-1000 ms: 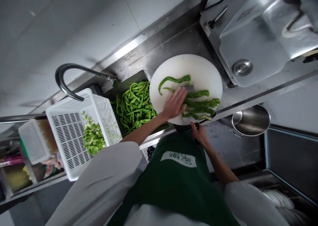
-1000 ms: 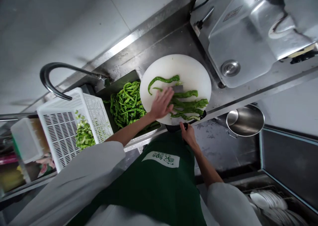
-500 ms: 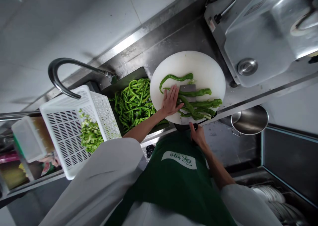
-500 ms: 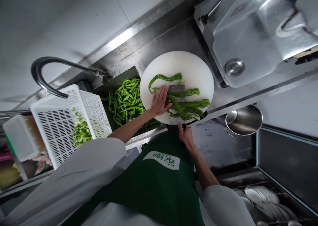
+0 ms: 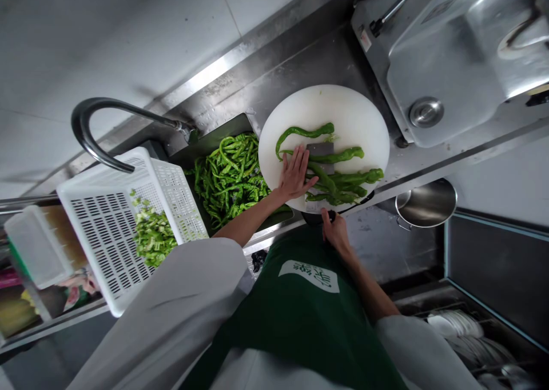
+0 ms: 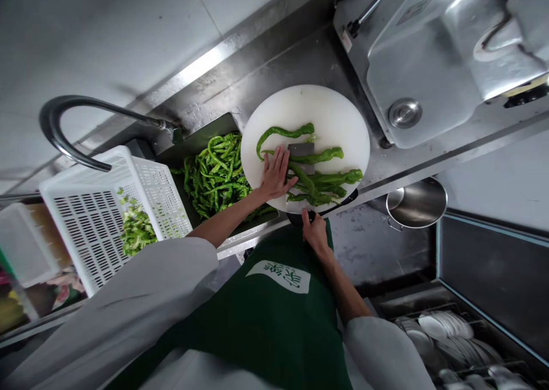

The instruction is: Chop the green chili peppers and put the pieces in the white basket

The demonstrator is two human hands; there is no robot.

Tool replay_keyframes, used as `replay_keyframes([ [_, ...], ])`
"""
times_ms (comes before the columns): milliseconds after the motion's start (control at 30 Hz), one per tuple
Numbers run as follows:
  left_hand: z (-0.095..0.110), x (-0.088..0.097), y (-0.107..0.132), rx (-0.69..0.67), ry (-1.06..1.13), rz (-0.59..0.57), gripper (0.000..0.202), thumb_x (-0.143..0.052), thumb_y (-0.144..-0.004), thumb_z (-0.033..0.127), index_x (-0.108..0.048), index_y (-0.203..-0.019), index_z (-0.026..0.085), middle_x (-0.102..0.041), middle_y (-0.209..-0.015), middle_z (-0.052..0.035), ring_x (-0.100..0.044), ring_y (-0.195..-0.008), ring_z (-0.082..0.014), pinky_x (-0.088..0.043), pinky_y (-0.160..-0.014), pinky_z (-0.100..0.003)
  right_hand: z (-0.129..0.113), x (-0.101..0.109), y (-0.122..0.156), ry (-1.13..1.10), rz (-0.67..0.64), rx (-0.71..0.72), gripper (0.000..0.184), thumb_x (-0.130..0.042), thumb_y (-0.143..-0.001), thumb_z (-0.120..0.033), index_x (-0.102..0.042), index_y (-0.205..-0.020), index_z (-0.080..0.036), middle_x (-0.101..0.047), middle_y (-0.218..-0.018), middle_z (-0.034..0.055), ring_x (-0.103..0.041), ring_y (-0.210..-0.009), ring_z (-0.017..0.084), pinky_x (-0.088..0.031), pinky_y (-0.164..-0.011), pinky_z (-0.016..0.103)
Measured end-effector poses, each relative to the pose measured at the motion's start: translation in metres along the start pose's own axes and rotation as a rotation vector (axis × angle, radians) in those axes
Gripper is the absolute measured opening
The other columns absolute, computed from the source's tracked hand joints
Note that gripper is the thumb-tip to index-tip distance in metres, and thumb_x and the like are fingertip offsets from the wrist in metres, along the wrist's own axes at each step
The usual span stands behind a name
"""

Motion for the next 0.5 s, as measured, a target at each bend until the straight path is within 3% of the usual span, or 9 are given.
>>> replay_keyframes([
  [233,-0.001,0.000,0.000,0.009,0.025,-0.003,0.094,-0.026,-0.102,0.069,-0.009,-0.168,0.003,-0.010,-0.175,-0.0244,-0.003,-0.164,-0.0343,0.003,-0.131,-0.060,-0.022,-0.011,0.001,0.079,0.022,0.026,0.057,-0.039,-0.099,-0.074,-0.058,-0.075,-0.025,-0.057,-0.044,0.0049,-0.063,-0.048,0.025,-0.051,-0.065,0.034],
  [500,-0.003,0.000,0.001,0.033,0.061,0.035,0.092,-0.025,-0.103,0.067,-0.009,-0.168,0.002,-0.012,-0.174,-0.0244,-0.005,-0.164,-0.0334,0.001,-0.131,-0.059,-0.037,-0.036,-0.009,0.064,0.097,0.021,0.060,-0.042,-0.098,-0.074,-0.064,-0.094,-0.019,-0.066,-0.057,0.0117,-0.069,-0.058,0.029,-0.050,-0.057,0.035],
])
Point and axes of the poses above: each hand's wrist, its own y-axis away from the middle knuckle, its own x-axis out of the back of the hand, z = x × y, the point moved 9 cm from there along -y, towards the middle knuckle
